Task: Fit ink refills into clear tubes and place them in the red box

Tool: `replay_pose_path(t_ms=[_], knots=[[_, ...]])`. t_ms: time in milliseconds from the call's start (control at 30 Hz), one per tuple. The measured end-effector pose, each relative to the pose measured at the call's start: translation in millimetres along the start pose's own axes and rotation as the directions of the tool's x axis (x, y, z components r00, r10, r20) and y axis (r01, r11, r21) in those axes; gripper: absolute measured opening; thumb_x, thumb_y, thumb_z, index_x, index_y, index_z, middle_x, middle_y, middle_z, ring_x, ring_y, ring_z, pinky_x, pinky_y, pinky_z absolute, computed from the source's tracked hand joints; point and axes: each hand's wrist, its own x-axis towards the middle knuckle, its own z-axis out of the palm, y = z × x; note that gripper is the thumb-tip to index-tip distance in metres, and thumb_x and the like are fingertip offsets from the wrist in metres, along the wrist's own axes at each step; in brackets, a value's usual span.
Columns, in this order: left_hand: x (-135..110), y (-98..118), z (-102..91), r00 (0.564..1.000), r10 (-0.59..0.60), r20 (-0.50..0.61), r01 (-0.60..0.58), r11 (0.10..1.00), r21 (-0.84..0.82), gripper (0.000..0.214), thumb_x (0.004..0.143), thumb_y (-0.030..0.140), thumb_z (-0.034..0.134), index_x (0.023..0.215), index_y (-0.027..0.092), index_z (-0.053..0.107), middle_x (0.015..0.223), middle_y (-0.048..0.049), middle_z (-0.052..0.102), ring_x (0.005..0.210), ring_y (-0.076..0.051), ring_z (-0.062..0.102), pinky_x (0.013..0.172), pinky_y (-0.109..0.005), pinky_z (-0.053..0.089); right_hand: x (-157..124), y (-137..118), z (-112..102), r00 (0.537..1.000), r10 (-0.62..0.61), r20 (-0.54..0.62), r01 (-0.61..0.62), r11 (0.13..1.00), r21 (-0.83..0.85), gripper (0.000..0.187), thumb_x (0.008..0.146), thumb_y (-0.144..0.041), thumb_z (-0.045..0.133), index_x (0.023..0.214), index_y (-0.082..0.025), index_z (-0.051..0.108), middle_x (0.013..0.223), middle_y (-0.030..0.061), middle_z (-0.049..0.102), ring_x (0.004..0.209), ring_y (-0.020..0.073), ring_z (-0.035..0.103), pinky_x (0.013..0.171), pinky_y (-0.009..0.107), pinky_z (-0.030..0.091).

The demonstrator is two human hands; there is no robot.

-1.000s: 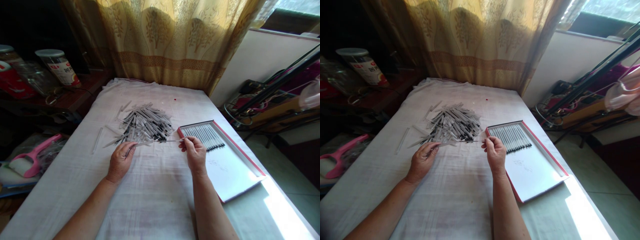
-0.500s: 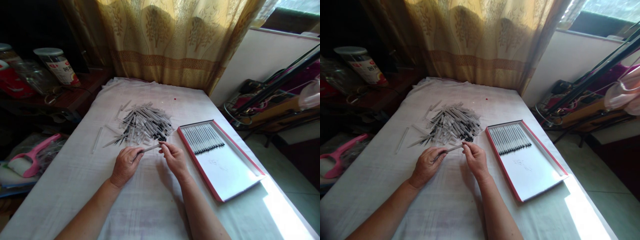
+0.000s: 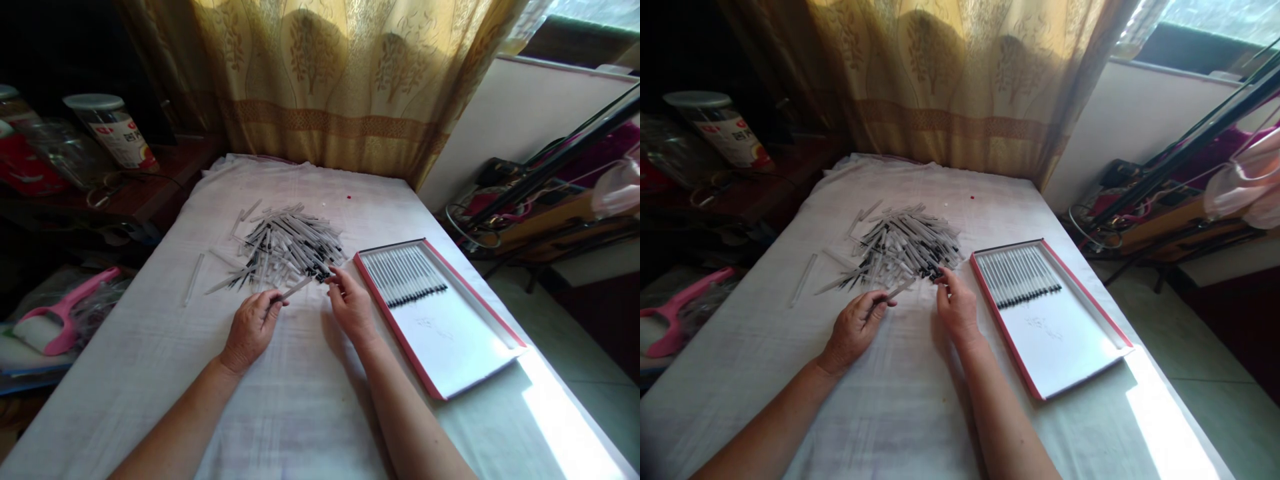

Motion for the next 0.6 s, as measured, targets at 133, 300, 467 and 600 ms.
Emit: replay_pose_path(t_ms=[133,300,467,600], knots=[[0,-1,0.1,1.0,-0.023,-0.007,0.023,1.0,-0.013,0.019,0.094,0.031,0.047,0.104,0.02,0.06,0.087,-0.0042,0.074,0.085,-0.02,0.068,0.08,-0.033,0.053,16,24,-17,1.0,-0.017,0.021,0.023,0.939,-0.342,0.031,0.079,-0.013,0.051,0.095,-0.025,0.075,0.102,0.0059,0.07,0.086,0.0214,0.066,0.079,0.033,0.052],[0,-1,0.5,0.999,-0.038,-0.009,0.037,0.999,-0.008,0.019,0.093,0.031,0.048,0.103,0.021,0.061,0.086,-0.0043,0.074,0.085,-0.02,0.069,0.079,-0.032,0.053,22,29,-17,0.986,-0.053,0.161,0.124,0.87,-0.476,0.03,0.082,-0.017,0.055,0.102,-0.029,0.074,0.101,0.0054,0.068,0.083,0.0203,0.064,0.067,0.029,0.049],[0,-1,1.0,1.0,-0.019,-0.005,0.019,1.0,0.009,0.02,0.093,0.031,0.048,0.103,0.02,0.061,0.086,-0.0046,0.074,0.084,-0.02,0.068,0.079,-0.032,0.053,31,25,-14,0.976,-0.043,0.215,0.152,0.839,-0.522,0.021,0.086,-0.024,0.056,0.099,-0.026,0.072,0.101,0.0073,0.067,0.084,0.0215,0.064,0.064,0.028,0.047],[0,-2,1.8,1.0,-0.006,-0.004,0.007,1.0,0.021,0.02,0.093,0.031,0.049,0.103,0.02,0.062,0.088,-0.005,0.073,0.085,-0.02,0.068,0.079,-0.032,0.053,31,25,-13,0.989,-0.07,0.129,0.12,0.893,-0.434,0.017,0.088,-0.026,0.053,0.093,-0.021,0.068,0.097,0.0094,0.069,0.087,0.0219,0.064,0.071,0.03,0.048]])
